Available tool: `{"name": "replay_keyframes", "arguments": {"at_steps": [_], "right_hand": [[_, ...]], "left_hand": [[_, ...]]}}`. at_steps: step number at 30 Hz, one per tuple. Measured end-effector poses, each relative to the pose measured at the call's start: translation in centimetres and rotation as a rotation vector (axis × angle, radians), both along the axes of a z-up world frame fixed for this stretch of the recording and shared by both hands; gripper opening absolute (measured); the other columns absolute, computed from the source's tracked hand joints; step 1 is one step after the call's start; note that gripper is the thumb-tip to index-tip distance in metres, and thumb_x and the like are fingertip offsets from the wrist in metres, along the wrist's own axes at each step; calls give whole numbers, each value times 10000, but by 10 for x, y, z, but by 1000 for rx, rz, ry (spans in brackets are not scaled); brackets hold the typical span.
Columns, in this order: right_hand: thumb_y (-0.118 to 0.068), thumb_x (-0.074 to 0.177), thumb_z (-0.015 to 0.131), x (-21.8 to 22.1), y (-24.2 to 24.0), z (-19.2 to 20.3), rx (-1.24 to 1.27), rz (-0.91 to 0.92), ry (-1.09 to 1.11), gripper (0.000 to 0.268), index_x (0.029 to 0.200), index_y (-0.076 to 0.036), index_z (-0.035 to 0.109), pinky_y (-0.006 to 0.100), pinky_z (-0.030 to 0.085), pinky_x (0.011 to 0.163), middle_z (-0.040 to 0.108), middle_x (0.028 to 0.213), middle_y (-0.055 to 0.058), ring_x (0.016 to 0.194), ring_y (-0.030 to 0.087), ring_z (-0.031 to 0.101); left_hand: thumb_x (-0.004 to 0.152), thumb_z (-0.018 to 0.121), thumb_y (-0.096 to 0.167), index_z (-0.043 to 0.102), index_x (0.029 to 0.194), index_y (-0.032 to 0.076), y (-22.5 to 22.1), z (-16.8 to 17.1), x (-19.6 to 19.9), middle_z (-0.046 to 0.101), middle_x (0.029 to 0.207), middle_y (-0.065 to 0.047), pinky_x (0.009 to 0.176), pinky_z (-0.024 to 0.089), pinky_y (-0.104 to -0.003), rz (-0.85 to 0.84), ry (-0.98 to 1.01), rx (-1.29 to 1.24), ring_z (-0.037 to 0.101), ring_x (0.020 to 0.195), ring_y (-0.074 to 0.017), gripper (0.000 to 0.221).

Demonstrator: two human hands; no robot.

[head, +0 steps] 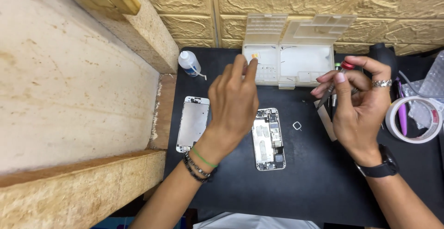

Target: A person is repairing a smartphone by using a precision screwdriver to manipulate internal components and screws on a workbench.

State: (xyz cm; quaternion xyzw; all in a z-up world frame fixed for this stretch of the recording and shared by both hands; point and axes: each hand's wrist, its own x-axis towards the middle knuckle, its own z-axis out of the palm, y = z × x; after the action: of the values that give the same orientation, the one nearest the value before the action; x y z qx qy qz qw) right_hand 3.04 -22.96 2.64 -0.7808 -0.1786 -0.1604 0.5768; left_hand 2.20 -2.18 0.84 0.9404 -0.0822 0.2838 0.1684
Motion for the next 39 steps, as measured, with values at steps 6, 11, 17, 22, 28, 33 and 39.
{"name": "replay_keyframes", "arguments": {"at_steps": [6,11,17,22,28,33,39], "right_hand": [[11,1171,441,-10,-5,-10,14,-20,-45,141,1288,19,363,333,574,695,652,994,269,749,290,694],[10,1170,455,-9,-11,-16,57,-48,-87,136,1282,23,379,329,579,694,653,982,255,737,287,697],[63,1105,496,-9,-15,-42,81,-51,-228,170,1253,107,425,354,582,630,697,937,271,679,319,721],[135,1026,541,-13,-12,-49,38,-67,-402,191,1200,183,480,379,586,534,731,866,264,606,336,739],[107,1004,582,-14,-14,-54,17,-85,-436,192,1186,146,533,351,596,546,755,893,225,622,288,758],[118,970,611,-11,-13,-53,62,-76,-454,205,1171,125,572,368,621,562,772,867,209,603,282,762],[113,985,583,-9,-14,-56,102,-68,-459,204,1187,128,566,347,614,555,768,870,202,579,260,746]], "left_hand": [[687,650,-152,628,996,-19,-9,-7,40,544,1270,-190,404,444,-595,27,156,-39,663,761,-450,337],[690,658,-140,664,792,-6,-10,-9,62,597,1260,-163,403,463,-549,76,139,48,680,677,-440,168],[801,709,13,750,818,10,-1,-4,66,643,1327,-142,531,532,-587,75,231,57,720,704,-457,44],[829,774,116,811,891,53,4,-12,73,696,1229,-124,655,590,-603,26,269,13,738,763,-444,96],[867,758,194,806,841,109,3,-1,69,691,1153,-53,678,589,-578,40,301,2,734,803,-454,101],[904,683,116,721,744,93,5,-17,67,658,929,-52,485,560,-373,-73,-168,372,705,756,-271,166],[895,666,117,679,794,133,12,-38,82,663,921,-45,458,536,-317,-71,-310,528,695,763,-222,104]]}}
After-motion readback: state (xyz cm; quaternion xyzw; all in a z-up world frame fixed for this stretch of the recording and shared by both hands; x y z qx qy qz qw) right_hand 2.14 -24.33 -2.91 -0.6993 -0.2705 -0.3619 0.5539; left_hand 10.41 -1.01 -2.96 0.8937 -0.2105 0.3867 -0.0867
